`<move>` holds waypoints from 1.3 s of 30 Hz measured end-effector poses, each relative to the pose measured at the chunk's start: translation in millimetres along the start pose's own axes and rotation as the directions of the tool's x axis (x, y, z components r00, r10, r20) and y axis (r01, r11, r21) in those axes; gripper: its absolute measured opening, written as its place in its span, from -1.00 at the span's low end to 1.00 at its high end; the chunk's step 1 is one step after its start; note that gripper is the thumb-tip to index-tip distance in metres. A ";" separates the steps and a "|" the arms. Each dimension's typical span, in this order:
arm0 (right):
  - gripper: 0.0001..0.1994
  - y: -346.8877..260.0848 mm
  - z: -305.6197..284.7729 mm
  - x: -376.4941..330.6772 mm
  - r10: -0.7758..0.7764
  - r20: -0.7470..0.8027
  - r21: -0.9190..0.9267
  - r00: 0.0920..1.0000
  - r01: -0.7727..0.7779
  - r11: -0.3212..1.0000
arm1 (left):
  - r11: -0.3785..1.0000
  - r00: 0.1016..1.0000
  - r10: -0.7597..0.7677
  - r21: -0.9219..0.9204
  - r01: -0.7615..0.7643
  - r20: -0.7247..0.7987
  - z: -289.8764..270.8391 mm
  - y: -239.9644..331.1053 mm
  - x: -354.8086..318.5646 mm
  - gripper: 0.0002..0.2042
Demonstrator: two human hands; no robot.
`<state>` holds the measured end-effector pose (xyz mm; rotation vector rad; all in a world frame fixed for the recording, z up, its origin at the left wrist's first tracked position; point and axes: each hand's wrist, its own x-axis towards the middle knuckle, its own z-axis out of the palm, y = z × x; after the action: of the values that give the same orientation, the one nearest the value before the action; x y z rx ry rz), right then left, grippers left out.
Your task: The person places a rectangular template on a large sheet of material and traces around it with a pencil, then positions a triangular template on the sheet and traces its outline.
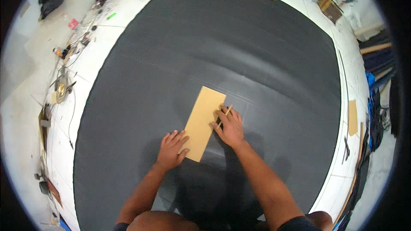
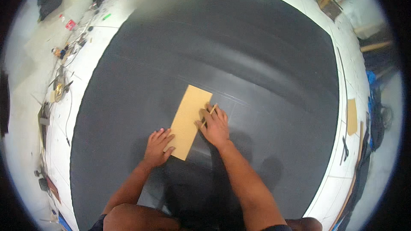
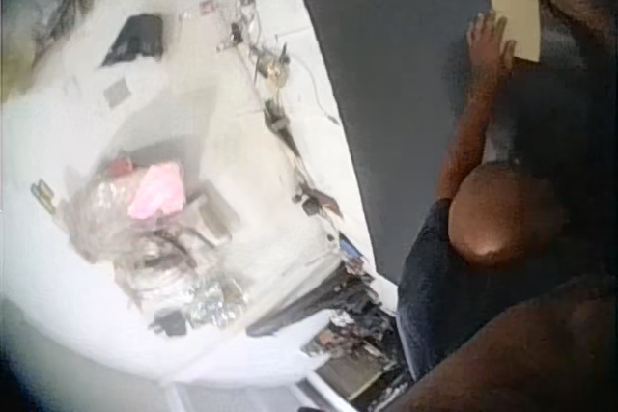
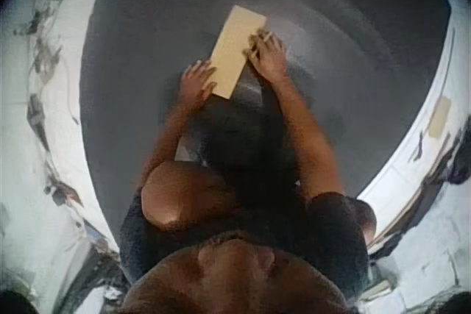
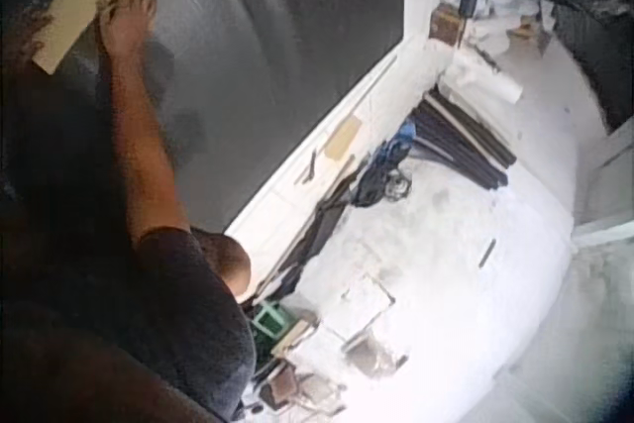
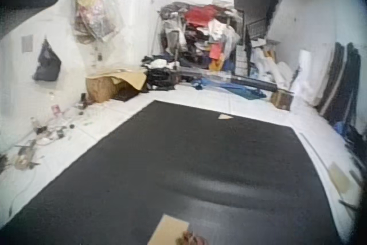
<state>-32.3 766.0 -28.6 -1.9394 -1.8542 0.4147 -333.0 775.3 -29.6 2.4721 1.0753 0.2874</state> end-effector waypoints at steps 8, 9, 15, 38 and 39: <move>-0.54 9.4 3.2 10.0 -0.021 -0.018 -0.147 1.000 0.019 0.989 | 0.999 0.999 0.009 0.043 -0.008 -0.031 -1.3 3.6 2.2 -0.52; -0.55 9.3 5.4 9.0 -0.038 -0.067 -0.120 0.997 0.029 0.992 | 0.999 1.000 0.000 0.053 0.001 -0.030 -0.3 3.8 1.6 -0.52; -0.57 9.2 10.2 9.3 0.002 -0.077 -0.107 0.997 -0.011 0.994 | 0.996 0.999 -0.036 0.087 0.035 0.015 3.9 5.2 1.1 -0.52; -0.55 13.4 16.5 11.6 -0.021 -0.105 -0.124 0.994 0.008 0.992 | 0.996 0.995 -0.058 0.074 0.053 0.077 1.0 4.0 1.5 -0.40; -0.55 13.2 16.5 11.2 -0.028 -0.119 -0.127 0.992 0.013 0.992 | 0.996 0.995 -0.058 0.071 0.052 0.079 0.0 4.8 0.4 -0.39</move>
<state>-28.2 778.4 -48.6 -1.9782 -1.8606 0.1728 -329.6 772.7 -27.4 2.4864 1.1343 0.1342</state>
